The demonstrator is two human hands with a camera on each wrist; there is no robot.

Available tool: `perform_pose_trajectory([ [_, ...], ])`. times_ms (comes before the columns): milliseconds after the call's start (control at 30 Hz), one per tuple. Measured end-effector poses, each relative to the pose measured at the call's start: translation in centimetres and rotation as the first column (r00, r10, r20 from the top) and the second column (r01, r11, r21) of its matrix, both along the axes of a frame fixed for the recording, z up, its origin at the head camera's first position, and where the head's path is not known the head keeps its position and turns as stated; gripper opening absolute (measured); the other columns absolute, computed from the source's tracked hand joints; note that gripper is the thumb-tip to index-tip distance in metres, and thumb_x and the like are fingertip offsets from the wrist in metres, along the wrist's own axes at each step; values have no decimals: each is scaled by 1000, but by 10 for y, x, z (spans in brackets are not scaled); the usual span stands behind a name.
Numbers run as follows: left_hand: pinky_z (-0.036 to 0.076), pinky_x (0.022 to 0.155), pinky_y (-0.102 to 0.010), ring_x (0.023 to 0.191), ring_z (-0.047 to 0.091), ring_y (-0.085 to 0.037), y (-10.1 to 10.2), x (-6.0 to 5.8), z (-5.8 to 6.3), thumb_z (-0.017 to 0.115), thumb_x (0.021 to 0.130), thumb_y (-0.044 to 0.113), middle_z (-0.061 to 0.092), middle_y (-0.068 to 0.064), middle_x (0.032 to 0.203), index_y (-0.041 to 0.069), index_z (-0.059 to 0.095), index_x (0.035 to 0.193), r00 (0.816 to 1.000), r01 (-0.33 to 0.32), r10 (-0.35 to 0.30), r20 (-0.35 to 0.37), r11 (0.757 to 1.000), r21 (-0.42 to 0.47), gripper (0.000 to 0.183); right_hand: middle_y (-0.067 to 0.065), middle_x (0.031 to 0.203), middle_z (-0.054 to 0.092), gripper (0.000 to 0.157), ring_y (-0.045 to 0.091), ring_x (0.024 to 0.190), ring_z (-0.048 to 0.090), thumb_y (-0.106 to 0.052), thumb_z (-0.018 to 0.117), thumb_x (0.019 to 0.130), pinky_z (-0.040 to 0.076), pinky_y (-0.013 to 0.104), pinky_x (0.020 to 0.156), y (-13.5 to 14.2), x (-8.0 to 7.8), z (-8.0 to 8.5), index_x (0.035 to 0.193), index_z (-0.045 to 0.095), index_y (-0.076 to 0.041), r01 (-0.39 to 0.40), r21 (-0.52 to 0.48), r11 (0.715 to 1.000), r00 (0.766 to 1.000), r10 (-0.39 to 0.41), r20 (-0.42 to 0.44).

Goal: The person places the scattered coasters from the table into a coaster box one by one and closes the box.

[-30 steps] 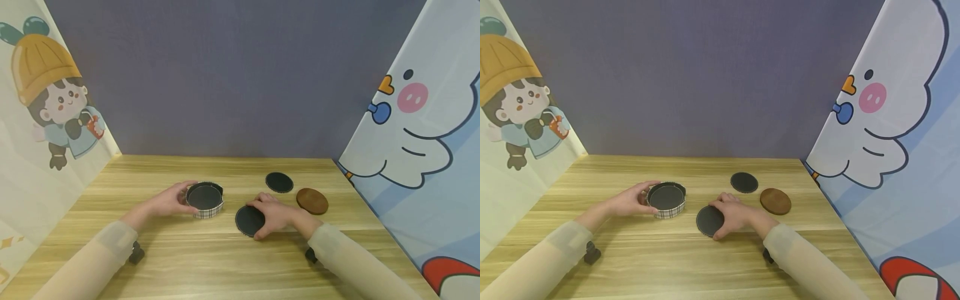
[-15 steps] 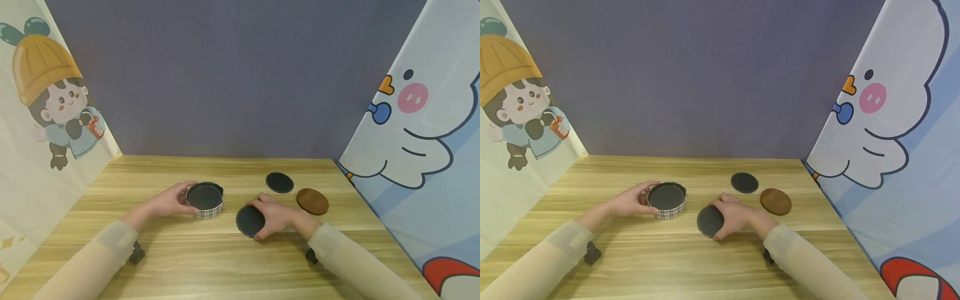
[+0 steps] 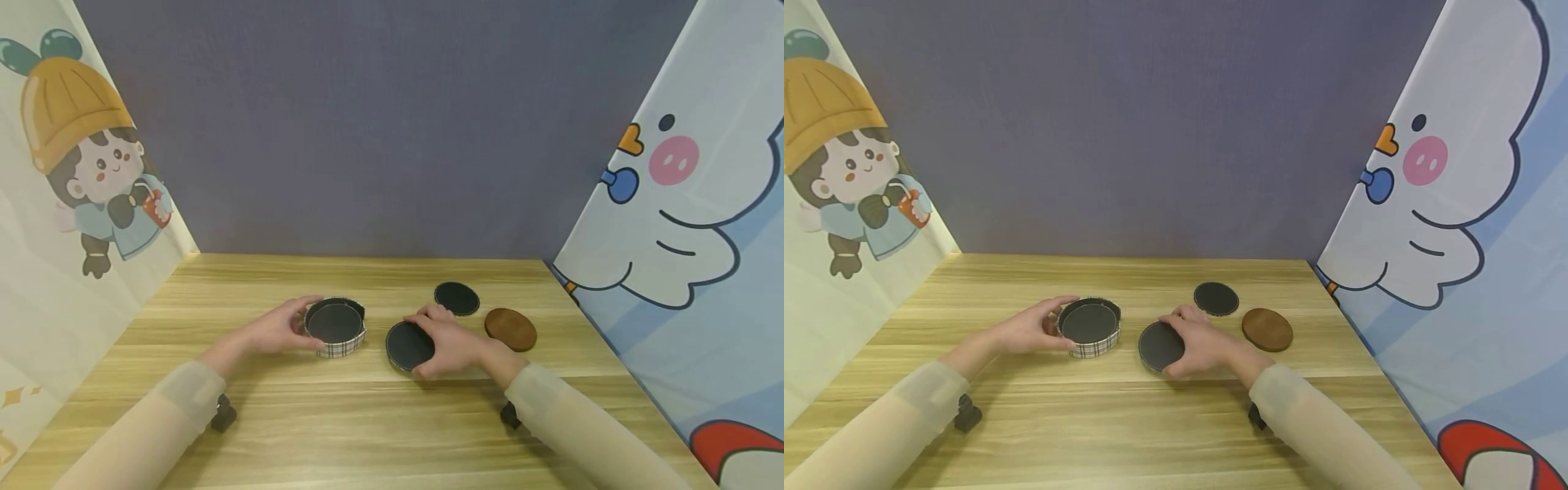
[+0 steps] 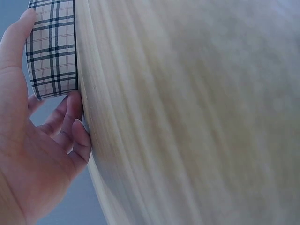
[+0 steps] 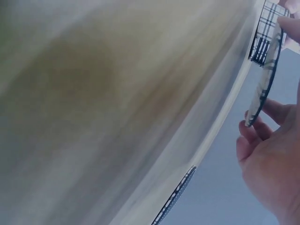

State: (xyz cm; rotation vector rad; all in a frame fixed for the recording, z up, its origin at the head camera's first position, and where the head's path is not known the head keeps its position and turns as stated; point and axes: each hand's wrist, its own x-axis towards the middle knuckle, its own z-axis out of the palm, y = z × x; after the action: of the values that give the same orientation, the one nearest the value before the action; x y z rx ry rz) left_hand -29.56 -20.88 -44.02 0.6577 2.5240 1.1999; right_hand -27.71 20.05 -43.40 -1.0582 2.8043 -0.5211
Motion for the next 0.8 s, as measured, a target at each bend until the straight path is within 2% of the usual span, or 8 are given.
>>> perform_pose_trajectory([
  [500,61,108,-54,113,73,-30,-1,-1,-2,97,85,30,62,-26,137,6,29,172,1000,-2,2,0,1000,5,112,10,151,47,106,29,130,41,-54,85,76,35,54,110,-12,-12,9,166,47,-13,60,-60,996,998,-60,-1],
  [800,61,109,-56,115,73,-33,1,0,-1,97,85,29,62,-27,137,6,30,171,1000,4,-4,-4,1000,8,112,13,157,45,105,35,146,39,-55,83,78,34,62,120,-24,-16,16,167,45,-14,63,-69,996,998,-64,-10],
])
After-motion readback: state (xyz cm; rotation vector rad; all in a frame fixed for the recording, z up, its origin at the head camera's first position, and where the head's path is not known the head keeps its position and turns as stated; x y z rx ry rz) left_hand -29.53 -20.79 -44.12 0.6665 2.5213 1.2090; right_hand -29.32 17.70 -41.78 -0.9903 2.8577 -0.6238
